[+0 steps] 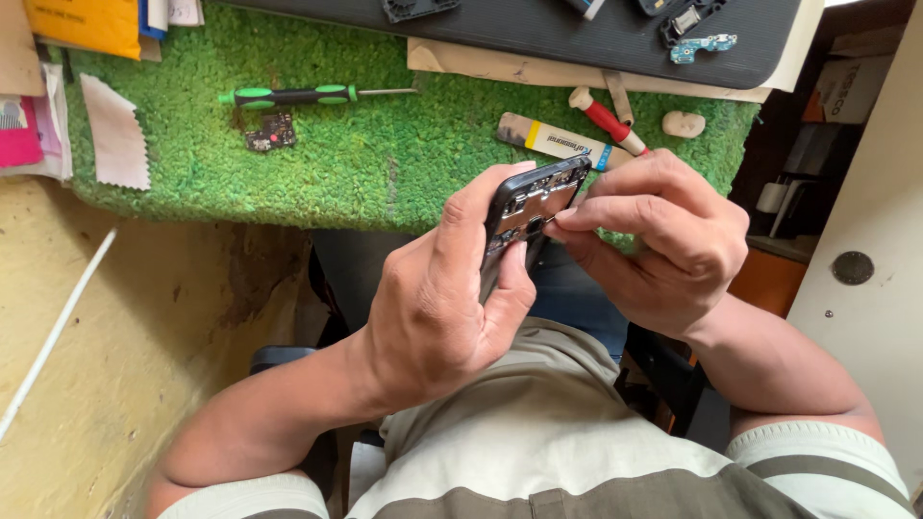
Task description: The person repairs a disassembled smartphone at a workbench. They hold the phone frame, use a red-handled screwdriver to work on the internal board, press and reposition components, handle the battery and flex cables, then lift and reassemble the phone body by hand.
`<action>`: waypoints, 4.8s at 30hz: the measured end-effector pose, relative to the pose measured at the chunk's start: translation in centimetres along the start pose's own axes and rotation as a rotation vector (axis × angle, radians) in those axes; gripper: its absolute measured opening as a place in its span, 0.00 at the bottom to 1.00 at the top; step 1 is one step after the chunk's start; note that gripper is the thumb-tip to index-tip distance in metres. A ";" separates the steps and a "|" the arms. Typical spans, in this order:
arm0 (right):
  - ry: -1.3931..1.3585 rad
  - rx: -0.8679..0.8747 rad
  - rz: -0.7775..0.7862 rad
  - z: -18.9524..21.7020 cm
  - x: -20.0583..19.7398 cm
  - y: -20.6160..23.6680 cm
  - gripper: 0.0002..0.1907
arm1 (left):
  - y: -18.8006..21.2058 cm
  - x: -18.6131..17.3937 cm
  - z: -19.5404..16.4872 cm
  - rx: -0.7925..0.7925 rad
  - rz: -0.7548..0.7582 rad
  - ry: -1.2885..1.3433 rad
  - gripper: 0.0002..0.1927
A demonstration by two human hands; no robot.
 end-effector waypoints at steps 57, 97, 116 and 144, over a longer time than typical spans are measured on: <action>0.039 0.077 0.021 -2.9 2.6 1.4 0.12 | -0.7 0.3 2.2 -0.132 0.037 -0.005 0.34; 0.117 -0.120 -0.004 -1.4 2.9 1.6 0.12 | -0.8 0.4 0.9 -0.014 0.042 -0.070 0.36; 0.124 -0.136 -0.018 -0.5 -0.9 -0.3 0.17 | -1.8 0.2 4.7 -0.555 0.158 0.396 0.29; -0.082 -0.229 0.134 -0.8 -2.6 -0.4 0.12 | -2.2 1.7 0.6 0.233 0.568 0.056 0.31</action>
Point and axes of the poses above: each hand's wrist, its own y-axis away from the middle knuckle, its own x-axis out of the palm, z = x × y, the point moved 9 cm from there along -y, towards the middle knuckle, and after that the axes turned 10 degrees about -z, right-handed, at the moved point
